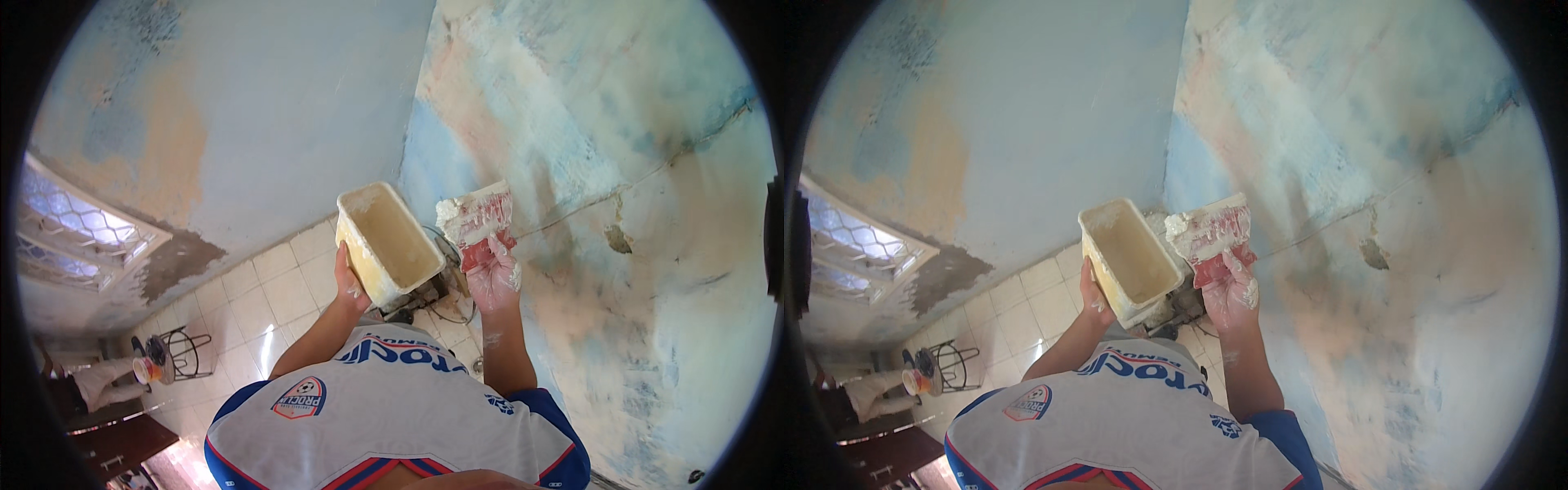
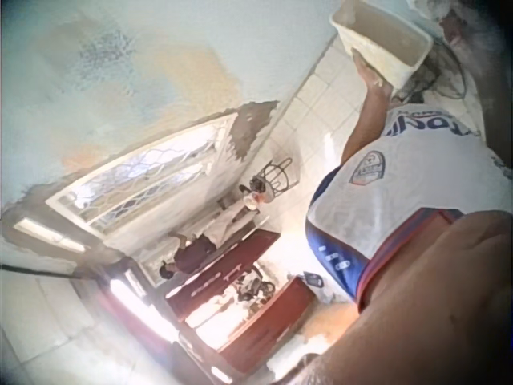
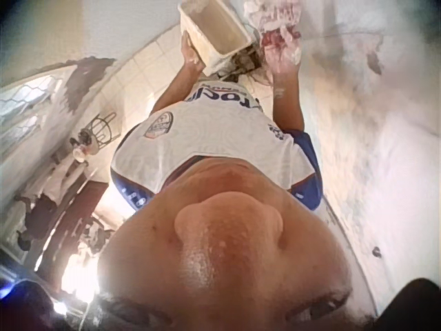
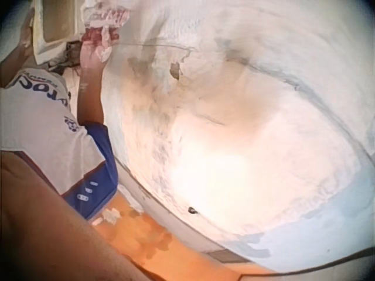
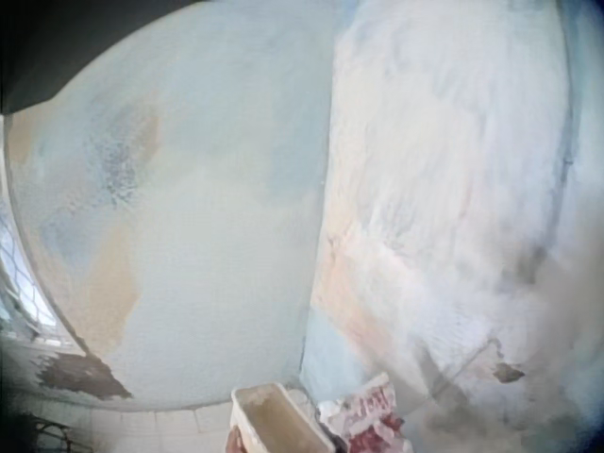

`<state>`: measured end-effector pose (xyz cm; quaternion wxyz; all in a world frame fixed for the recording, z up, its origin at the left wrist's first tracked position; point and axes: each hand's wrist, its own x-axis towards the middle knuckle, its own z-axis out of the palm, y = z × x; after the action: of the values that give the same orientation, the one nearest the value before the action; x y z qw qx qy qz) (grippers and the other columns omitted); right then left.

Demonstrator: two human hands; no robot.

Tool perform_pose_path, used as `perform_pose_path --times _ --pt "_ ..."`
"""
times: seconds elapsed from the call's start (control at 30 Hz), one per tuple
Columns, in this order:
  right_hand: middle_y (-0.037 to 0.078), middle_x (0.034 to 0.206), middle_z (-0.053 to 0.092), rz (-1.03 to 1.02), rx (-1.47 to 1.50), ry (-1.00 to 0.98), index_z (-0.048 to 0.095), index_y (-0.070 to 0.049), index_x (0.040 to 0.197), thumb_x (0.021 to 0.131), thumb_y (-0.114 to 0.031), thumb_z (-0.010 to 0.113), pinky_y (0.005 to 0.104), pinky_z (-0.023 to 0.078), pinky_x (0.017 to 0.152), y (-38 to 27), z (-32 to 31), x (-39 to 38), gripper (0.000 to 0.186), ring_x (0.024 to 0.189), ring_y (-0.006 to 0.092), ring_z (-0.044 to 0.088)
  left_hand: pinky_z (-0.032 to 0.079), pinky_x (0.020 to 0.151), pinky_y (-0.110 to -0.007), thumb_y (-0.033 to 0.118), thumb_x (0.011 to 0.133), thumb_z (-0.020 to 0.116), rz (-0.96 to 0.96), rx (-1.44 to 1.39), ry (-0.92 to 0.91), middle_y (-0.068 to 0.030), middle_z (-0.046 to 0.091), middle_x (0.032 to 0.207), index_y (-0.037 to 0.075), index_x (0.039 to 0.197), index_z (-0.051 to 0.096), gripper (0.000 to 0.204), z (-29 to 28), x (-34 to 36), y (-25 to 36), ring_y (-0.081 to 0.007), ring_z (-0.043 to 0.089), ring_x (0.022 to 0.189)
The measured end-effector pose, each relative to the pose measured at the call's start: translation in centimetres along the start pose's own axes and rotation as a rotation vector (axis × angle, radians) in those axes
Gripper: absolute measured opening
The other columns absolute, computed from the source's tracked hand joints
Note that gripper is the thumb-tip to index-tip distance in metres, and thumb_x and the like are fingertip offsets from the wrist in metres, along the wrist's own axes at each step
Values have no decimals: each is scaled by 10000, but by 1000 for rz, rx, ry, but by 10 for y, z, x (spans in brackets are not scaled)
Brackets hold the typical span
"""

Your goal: The person applies plaster to a wall using a spatula, dipping it into a container of plaster and then spreading it across the wall surface to fill in gaps and smooth the area around an electrical outlet box.

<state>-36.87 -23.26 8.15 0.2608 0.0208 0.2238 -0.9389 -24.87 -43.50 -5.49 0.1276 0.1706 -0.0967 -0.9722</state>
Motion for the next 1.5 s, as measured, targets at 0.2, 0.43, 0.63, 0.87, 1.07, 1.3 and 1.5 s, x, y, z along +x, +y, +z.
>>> perform_pose_path --times 0.2,0.43,0.63,0.87,1.07,1.3,1.5 --pt "143 1360 594 -158 67 72 492 -16 1384 941 10 548 451 452 1103 9 -13 46 447 1260 279 571 417 1100 -485 574 987 439 -111 -9 -37 -110 555 1412 120 1468 446 662 -1 53 28 -319 551 1267" --pt "120 1369 584 -277 73 40 511 -43 1362 932 22 543 457 456 1101 43 12 114 436 1268 277 568 426 1091 -479 536 1002 429 -268 172 -70 -116 560 1405 124 1475 436 627 27 146 94 -317 557 1258" --pt "111 1370 581 -515 266 140 512 -52 1346 964 22 524 456 457 1101 78 38 180 390 1278 261 557 401 1118 -489 513 1020 407 -480 178 -224 -128 534 1427 102 1486 412 622 50 216 164 -325 526 1298" --pt "130 1354 586 -612 189 91 497 -36 1341 972 -15 549 450 481 1079 93 85 185 373 1242 275 584 419 1110 -489 518 1025 399 -554 183 -317 -133 512 1444 104 1495 387 626 86 241 199 -330 521 1302" --pt "125 1289 610 -633 -1 187 559 -84 1149 984 -20 537 467 516 1030 85 105 175 178 1212 288 599 429 1097 -494 530 1013 422 -604 140 -338 -121 515 1438 124 1494 391 631 95 249 181 -325 518 1302" --pt "113 1290 612 -615 -94 180 487 -66 1374 1003 -87 545 423 515 996 119 64 161 376 1200 263 606 426 1095 -505 530 992 463 -685 82 -327 -91 505 1456 150 1499 390 638 42 254 150 -321 500 1320" --pt "116 1330 595 -647 -98 300 478 -57 1366 1007 -87 532 414 508 1027 144 43 146 364 1200 254 607 432 1092 -499 557 968 483 -749 153 -258 -93 501 1460 151 1488 415 664 11 252 135 -311 507 1313"
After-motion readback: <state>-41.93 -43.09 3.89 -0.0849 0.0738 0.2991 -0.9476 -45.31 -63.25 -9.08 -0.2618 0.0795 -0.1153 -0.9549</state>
